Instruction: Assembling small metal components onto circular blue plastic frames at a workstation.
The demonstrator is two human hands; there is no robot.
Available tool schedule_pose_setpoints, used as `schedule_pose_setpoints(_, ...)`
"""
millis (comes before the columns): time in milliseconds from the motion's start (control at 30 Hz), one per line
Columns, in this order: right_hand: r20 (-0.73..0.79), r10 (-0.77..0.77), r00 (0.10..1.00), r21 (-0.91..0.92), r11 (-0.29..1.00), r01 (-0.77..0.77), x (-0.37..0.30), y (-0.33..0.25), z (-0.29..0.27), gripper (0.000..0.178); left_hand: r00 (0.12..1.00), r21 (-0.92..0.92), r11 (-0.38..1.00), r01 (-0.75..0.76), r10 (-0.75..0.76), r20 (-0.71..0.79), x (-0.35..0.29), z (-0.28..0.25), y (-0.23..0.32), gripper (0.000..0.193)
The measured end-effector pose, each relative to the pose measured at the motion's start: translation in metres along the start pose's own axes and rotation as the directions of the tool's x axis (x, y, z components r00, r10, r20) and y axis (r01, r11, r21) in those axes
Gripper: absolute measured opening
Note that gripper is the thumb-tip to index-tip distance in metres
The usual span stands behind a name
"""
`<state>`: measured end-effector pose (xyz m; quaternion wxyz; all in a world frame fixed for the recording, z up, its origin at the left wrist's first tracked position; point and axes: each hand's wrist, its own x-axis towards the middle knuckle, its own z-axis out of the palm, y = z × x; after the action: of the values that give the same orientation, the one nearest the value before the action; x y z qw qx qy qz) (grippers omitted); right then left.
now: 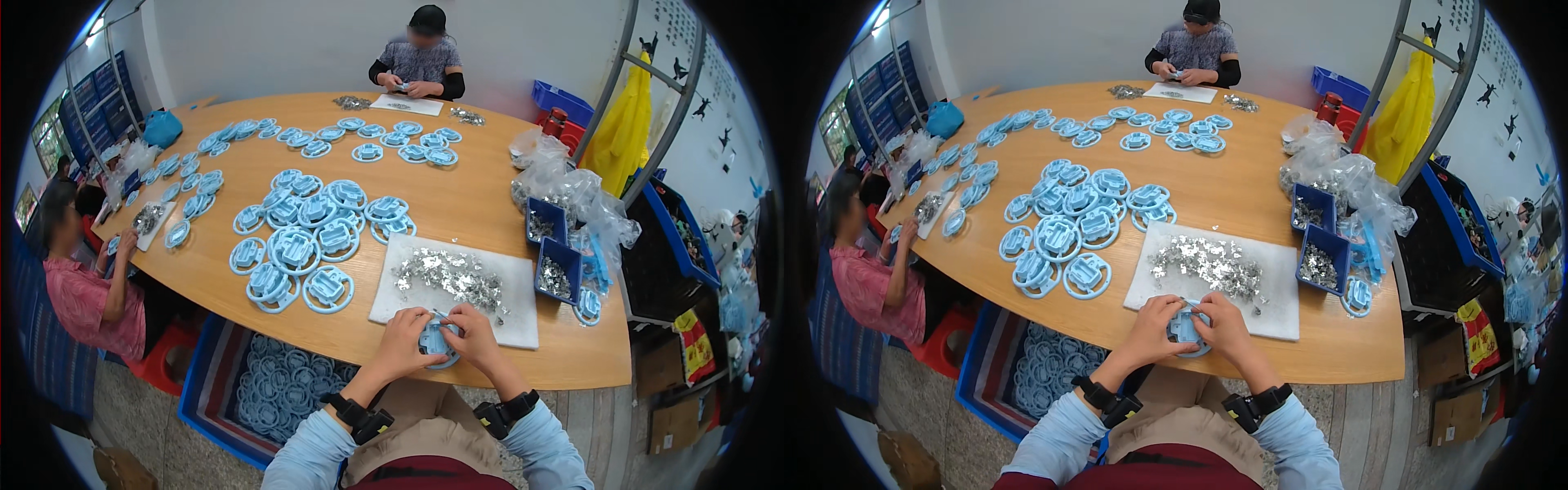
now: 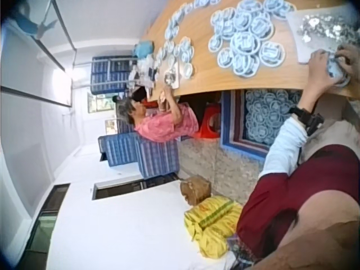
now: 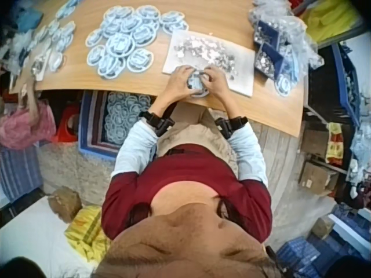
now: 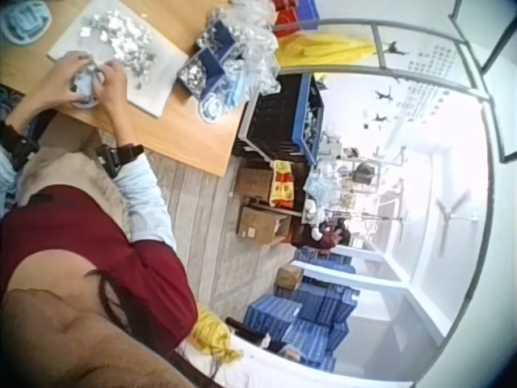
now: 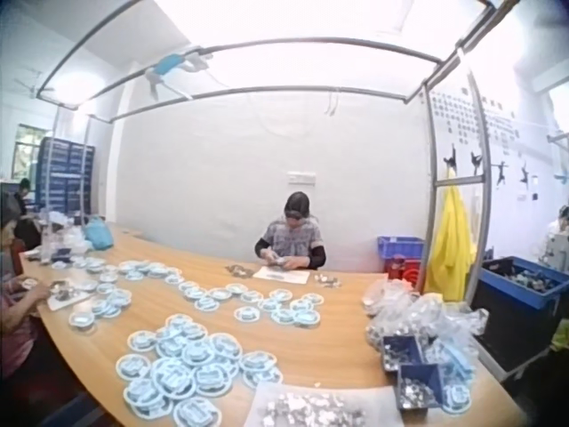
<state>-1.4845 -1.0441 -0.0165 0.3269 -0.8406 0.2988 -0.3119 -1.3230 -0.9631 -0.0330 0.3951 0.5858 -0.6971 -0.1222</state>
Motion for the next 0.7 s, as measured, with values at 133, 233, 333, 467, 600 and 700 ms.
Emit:
schedule_pose_setpoints(133, 0.006, -0.058, 0.998, -0.261, 0.964, 0.058, 0.000, -0.009, 0.009, 0.013, 1.000, 0.033, 0.999, 0.020, -0.021, 0.019, 0.000, 0.003, -0.001, 0.068)
schedule_pose_setpoints(233, 0.049, 0.030, 0.998, -0.411, 0.912, -0.007, -0.003, -0.031, 0.008, 0.014, 0.999, 0.036, 0.999, 0.029, -0.030, 0.027, -0.001, 0.004, -0.005, 0.067)
schedule_pose_setpoints(333, -0.039, 0.100, 0.994, -0.339, 0.935, -0.108, -0.009, -0.024, 0.008, 0.020, 0.999, 0.027, 0.999, 0.033, -0.032, -0.021, -0.001, 0.005, -0.001, 0.064)
schedule_pose_setpoints(467, -0.131, 0.189, 0.973, -0.145, 0.967, -0.207, -0.005, -0.015, 0.002, 0.031, 0.999, 0.059, 0.998, 0.033, -0.032, -0.028, -0.002, -0.001, 0.009, 0.066)
schedule_pose_setpoints(600, -0.058, 0.201, 0.978, -0.091, 0.974, -0.205, -0.003, -0.010, 0.004, 0.033, 0.999, 0.068, 0.997, 0.035, -0.034, -0.012, -0.010, -0.005, 0.014, 0.068)
schedule_pose_setpoints(700, 0.067, 0.359, 0.931, 0.237, 0.900, -0.364, -0.003, -0.021, 0.003, 0.035, 0.986, -0.191, 0.980, 0.053, -0.082, -0.145, -0.021, -0.009, 0.019, 0.065)
